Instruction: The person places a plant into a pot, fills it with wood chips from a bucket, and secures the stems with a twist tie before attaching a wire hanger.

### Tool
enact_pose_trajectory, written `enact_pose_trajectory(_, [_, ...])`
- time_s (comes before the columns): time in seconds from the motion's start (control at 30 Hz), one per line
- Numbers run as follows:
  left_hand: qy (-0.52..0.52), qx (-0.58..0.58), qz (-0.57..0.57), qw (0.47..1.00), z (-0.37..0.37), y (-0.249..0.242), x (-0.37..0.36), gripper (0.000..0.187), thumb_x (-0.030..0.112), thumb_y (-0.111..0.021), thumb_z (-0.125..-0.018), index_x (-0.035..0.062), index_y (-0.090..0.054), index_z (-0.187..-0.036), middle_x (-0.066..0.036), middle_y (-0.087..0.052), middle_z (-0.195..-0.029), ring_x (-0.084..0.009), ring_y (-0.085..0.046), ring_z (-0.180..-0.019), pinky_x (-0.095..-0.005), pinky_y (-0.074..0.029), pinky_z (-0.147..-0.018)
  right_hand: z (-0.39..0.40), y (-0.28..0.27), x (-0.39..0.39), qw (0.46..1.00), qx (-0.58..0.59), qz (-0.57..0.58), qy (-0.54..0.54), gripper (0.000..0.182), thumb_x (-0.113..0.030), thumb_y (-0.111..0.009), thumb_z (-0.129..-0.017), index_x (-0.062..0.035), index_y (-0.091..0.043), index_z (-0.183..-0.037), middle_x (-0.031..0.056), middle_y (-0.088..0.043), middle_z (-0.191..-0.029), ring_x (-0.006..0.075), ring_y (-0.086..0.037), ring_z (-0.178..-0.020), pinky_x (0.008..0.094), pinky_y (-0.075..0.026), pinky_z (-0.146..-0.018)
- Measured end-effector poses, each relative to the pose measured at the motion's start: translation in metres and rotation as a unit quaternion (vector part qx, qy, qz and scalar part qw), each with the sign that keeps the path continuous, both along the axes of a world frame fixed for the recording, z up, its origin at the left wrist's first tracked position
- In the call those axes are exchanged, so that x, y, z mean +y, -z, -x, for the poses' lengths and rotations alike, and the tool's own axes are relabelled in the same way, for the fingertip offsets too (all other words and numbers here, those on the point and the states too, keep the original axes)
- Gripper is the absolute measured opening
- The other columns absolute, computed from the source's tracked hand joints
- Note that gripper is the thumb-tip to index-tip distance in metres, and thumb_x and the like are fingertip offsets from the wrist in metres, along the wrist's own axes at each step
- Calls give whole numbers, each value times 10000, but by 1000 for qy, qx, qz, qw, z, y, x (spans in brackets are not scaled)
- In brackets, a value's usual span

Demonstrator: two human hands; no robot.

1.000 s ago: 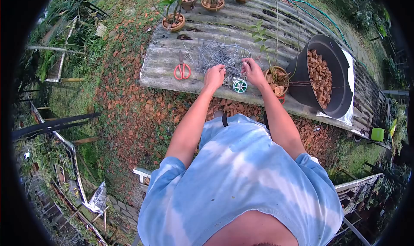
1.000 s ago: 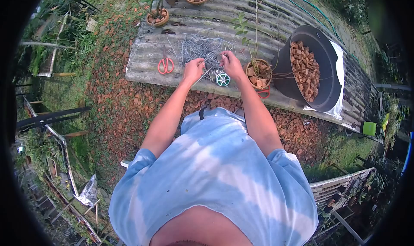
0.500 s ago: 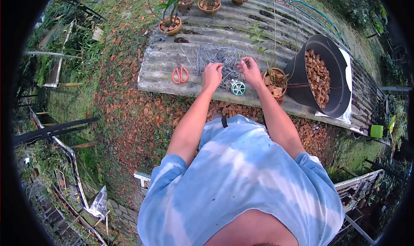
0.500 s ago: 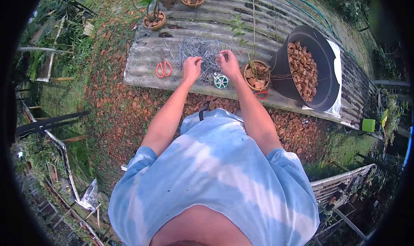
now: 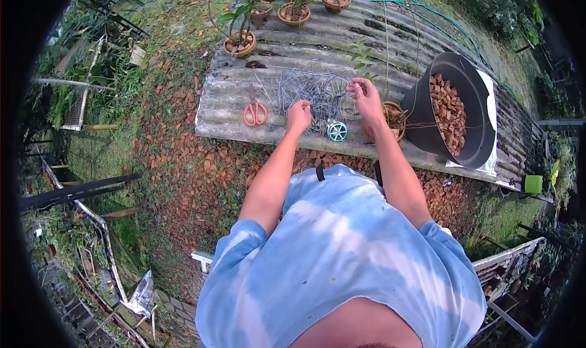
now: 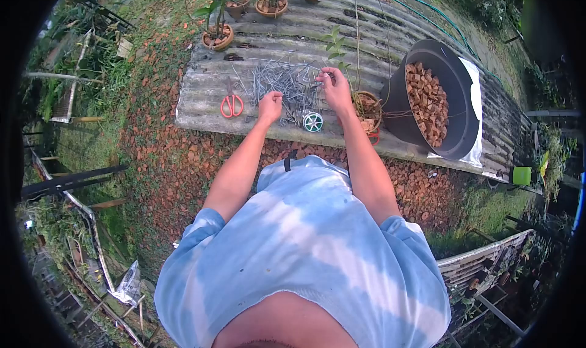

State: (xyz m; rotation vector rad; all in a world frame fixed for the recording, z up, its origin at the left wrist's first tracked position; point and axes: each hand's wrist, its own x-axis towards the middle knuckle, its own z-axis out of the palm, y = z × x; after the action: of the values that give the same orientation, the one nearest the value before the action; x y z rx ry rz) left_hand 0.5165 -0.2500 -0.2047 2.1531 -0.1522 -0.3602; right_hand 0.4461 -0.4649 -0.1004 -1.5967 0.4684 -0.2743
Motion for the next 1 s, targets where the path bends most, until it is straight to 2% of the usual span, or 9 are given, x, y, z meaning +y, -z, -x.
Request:
enact_pose_trajectory(0.37, [0, 31, 43, 999, 3, 38, -7, 286, 44, -653, -919, 28, -681, -1203, -145, -751, -1049, -278, -718, -979, -388, -545, -907, 2, -58, -11, 996, -51, 74, -30, 215, -123, -529, -1070, -9, -594, -1240, 72, -683, -1147, 137, -684, -1016, 275, -509, -851])
enact_pose_trajectory(0.47, [5, 37, 34, 999, 7, 21, -6, 389, 42, -660, -913, 29, -630, -1301, -151, -722, -1159, -281, -702, -1030, -375, -538, -930, 3, -73, -13, 994, -99, 52, -6, 212, -100, -521, -1065, -4, -588, -1241, 88, -687, -1127, 144, -691, -1005, 270, -513, -850])
enact_pose_trajectory(0.57, [-21, -18, 19, 999, 11, -1, -9, 547, 130, -697, -937, 25, -508, -1440, -160, -659, -1301, -277, -670, -1117, -372, -532, -961, 9, -73, -18, 995, -99, -7, 22, 234, -125, -520, -1074, -4, -561, -1270, 105, -673, -1154, 166, -689, -1029, 282, -524, -858])
enact_pose_trajectory(0.67, [-61, 90, 311, 944, 15, -49, -12, 647, 243, -703, -982, 32, -400, -1513, -171, -594, -1389, -263, -633, -1188, -361, -523, -992, 20, -66, -24, 988, -87, -118, 48, 262, -165, -525, -1083, -12, -546, -1295, 117, -650, -1206, 177, -664, -1098, 297, -524, -901])
enact_pose_trajectory(0.77, [-56, 155, 443, 881, 26, -100, 5, 647, 337, -635, -1030, 34, -359, -1531, -169, -562, -1416, -269, -627, -1204, -357, -523, -1009, 37, -59, -23, 964, -85, -248, 45, 274, -175, -544, -1076, 0, -540, -1288, 130, -644, -1223, 177, -656, -1113, 286, -524, -894])
enact_pose_trajectory(0.8, [-69, 146, 473, 866, 30, -103, 8, 594, 360, -580, -1055, 25, -391, -1508, -172, -566, -1409, -256, -620, -1223, -359, -521, -1028, 43, -57, -20, 956, -71, -283, 36, 286, -157, -568, -1063, 4, -537, -1297, 139, -630, -1264, 175, -642, -1138, 285, -516, -925])
enact_pose_trajectory(0.9, [-103, 184, 530, 821, 42, -114, 17, 583, 353, -598, -1048, 41, -413, -1504, -162, -587, -1375, -228, -623, -1222, -344, -540, -994, 61, -51, -14, 947, -68, -308, -68, 299, -131, -596, -1045, 5, -531, -1304, 157, -622, -1297, 173, -639, -1136, 290, -513, -947])
enact_pose_trajectory(0.93, [-103, 194, 528, 821, 48, -119, 17, 571, 370, -599, -1046, 43, -438, -1486, -151, -593, -1370, -220, -611, -1236, -335, -529, -996, 64, -51, -15, 944, -60, -303, -115, 340, -107, -625, -1024, 10, -538, -1332, 149, -623, -1324, 175, -635, -1157, 298, -506, -985])
enact_pose_trajectory(1.0, [-90, 183, 458, 865, 63, -129, 14, 558, 386, -571, -1057, 28, -456, -1469, -146, -585, -1382, -232, -600, -1254, -356, -522, -1009, 73, -59, -12, 938, -51, -294, -179, 362, -102, -632, -1018, 3, -548, -1353, 129, -624, -1340, 177, -631, -1177, 305, -500, -1008])
